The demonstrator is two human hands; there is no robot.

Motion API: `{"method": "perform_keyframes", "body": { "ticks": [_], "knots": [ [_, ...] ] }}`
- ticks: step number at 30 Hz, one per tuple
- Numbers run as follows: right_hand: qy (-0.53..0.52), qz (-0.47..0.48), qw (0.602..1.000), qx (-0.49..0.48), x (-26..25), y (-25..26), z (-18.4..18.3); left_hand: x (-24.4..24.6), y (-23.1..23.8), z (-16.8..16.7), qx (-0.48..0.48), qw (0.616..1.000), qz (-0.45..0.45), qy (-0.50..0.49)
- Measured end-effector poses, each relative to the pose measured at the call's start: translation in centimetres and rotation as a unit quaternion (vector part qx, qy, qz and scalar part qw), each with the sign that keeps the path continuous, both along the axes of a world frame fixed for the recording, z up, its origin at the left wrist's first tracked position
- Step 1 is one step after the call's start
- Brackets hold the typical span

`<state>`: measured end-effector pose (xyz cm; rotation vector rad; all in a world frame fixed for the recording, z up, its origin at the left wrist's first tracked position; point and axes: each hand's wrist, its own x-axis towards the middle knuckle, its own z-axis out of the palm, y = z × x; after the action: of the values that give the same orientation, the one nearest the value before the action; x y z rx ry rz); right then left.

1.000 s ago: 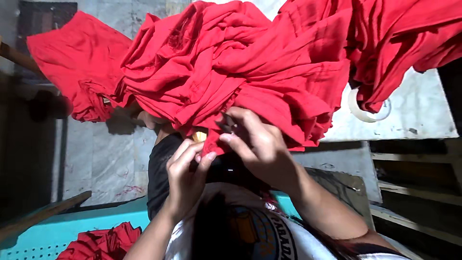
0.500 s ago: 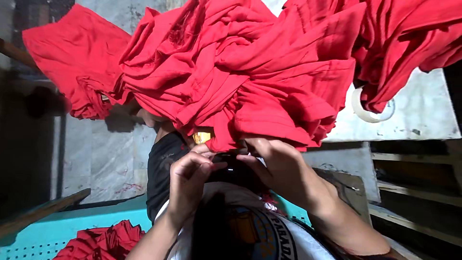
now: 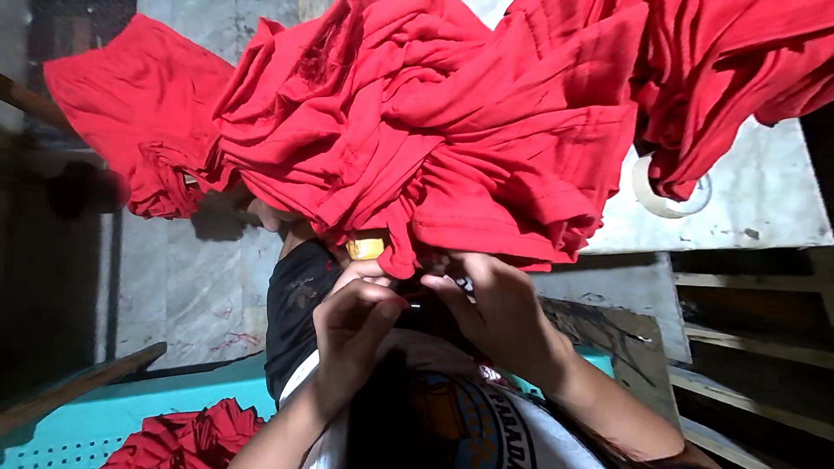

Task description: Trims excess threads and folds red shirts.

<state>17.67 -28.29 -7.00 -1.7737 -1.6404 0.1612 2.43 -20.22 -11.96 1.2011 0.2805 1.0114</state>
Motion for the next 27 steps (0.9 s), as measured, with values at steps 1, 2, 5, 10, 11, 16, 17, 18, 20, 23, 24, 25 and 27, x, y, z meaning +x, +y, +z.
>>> {"method": "perform_keyframes", "body": {
  "ticks": [1,2,5,10,11,16,17,18,20,23,24,25,27],
  "knots": [
    [0.062,0.037,0.997,-0.029,0.0,-0.2,0.2,-0.1,0.1,0.1,0.006,1.000,0.004,0.003],
    [0.113,0.083,0.988,-0.066,0.2,-0.3,0.5,-0.3,0.3,0.3,0.019,1.000,0.010,0.007],
    [0.117,0.118,0.982,-0.094,2.2,0.1,1.5,-0.8,1.6,1.4,0.074,0.997,0.032,0.019],
    [-0.008,0.047,0.999,0.019,5.5,1.1,4.1,-0.2,3.5,2.9,0.168,0.984,-0.008,0.052],
    [-0.060,0.013,0.997,0.040,5.2,1.3,3.9,0.3,3.4,2.7,0.178,0.981,-0.016,0.070],
    [-0.235,-0.102,0.967,0.013,6.3,2.9,3.5,2.8,2.8,2.2,0.258,0.952,-0.031,0.162],
    [-0.231,-0.087,0.969,0.003,7.0,3.1,4.0,3.3,2.8,2.5,0.261,0.946,-0.038,0.189],
    [-0.228,-0.063,0.972,0.003,7.7,3.3,4.7,3.7,2.9,2.8,0.258,0.939,-0.042,0.223],
    [-0.195,-0.011,0.981,0.021,9.5,4.2,6.0,4.6,3.2,3.4,0.248,0.926,-0.038,0.280],
    [-0.131,0.040,0.990,0.000,11.8,5.2,7.5,5.1,3.8,3.7,0.240,0.924,-0.020,0.298],
    [-0.114,0.052,0.992,-0.009,12.4,5.4,7.8,5.1,4.0,3.7,0.243,0.923,-0.014,0.298],
    [-0.100,0.062,0.993,-0.017,12.8,5.7,8.1,5.1,4.1,3.6,0.247,0.923,-0.011,0.295],
    [-0.069,0.086,0.993,-0.031,13.6,6.1,8.5,5.1,4.0,3.5,0.258,0.921,-0.006,0.291]
  ]
}}
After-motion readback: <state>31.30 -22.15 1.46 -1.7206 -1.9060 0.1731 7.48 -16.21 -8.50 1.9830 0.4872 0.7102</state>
